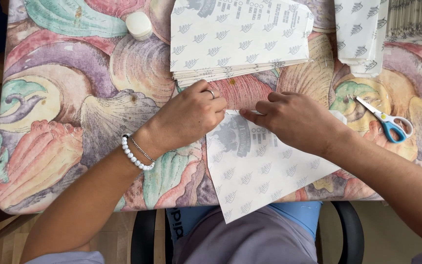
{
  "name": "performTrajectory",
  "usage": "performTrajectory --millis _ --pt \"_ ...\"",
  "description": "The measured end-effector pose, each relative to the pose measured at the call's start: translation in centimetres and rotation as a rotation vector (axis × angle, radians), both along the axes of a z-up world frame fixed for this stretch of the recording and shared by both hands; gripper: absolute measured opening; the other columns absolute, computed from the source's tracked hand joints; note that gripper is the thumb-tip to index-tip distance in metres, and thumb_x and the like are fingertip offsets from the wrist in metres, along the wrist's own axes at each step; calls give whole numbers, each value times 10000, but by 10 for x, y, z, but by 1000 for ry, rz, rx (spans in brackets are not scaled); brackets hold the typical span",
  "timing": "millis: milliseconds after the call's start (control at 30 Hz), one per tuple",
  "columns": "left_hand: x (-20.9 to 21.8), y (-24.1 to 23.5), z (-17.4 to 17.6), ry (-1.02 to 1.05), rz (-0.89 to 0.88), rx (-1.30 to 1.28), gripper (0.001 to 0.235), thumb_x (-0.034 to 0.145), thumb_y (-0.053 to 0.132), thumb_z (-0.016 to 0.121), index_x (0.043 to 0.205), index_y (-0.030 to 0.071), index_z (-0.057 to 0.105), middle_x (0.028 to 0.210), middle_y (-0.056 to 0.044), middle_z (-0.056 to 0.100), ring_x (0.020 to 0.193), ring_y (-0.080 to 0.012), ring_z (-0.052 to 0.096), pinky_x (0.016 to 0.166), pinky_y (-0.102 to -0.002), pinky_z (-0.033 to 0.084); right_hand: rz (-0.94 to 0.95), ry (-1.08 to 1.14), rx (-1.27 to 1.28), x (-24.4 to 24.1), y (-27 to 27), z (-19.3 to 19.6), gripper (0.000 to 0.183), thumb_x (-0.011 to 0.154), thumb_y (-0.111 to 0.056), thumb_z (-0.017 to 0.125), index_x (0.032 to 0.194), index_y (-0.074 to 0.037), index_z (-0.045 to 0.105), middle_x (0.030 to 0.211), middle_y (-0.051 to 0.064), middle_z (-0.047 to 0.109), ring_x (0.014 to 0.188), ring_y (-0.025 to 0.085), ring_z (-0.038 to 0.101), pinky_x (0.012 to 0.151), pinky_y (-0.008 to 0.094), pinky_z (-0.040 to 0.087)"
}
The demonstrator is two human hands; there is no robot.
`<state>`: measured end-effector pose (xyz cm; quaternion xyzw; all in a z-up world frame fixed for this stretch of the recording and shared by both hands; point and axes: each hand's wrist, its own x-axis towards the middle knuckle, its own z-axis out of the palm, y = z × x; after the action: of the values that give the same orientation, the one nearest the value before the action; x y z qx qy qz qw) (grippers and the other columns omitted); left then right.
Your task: A person is seen folding pre-printed paper sheets into triangular bags and using scissors to trim the edges at a table.
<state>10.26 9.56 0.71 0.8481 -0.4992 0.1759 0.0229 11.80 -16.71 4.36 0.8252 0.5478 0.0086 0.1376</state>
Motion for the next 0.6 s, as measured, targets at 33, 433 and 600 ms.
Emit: performTrajectory --millis 33,433,600 --pt "-3 2 0 -1 1 5 261 939 -35 634 729 107 697 700 39 536 741 -151 580 794 -345 482 1 -1 5 -1 0 0 316 946 -127 629 1243 -192 717 905 0 708 793 148 668 753 299 591" --pt "-30 -3 28 95 282 -28 289 974 -63 515 1065 70 754 1028 -110 647 921 -241 667 822 -341 514 5 -83 -101 -7 4 5 357 961 -143 629 1307 -216 682 971 -37 712 890 126 699 824 255 566" --pt "-45 -47 -28 118 320 -151 496 867 -93 457 1333 25 574 960 -69 588 837 -275 663 722 -398 561 63 -173 88 0 -9 -28 223 932 -203 619 1133 -214 714 918 -43 650 879 165 661 774 312 564"
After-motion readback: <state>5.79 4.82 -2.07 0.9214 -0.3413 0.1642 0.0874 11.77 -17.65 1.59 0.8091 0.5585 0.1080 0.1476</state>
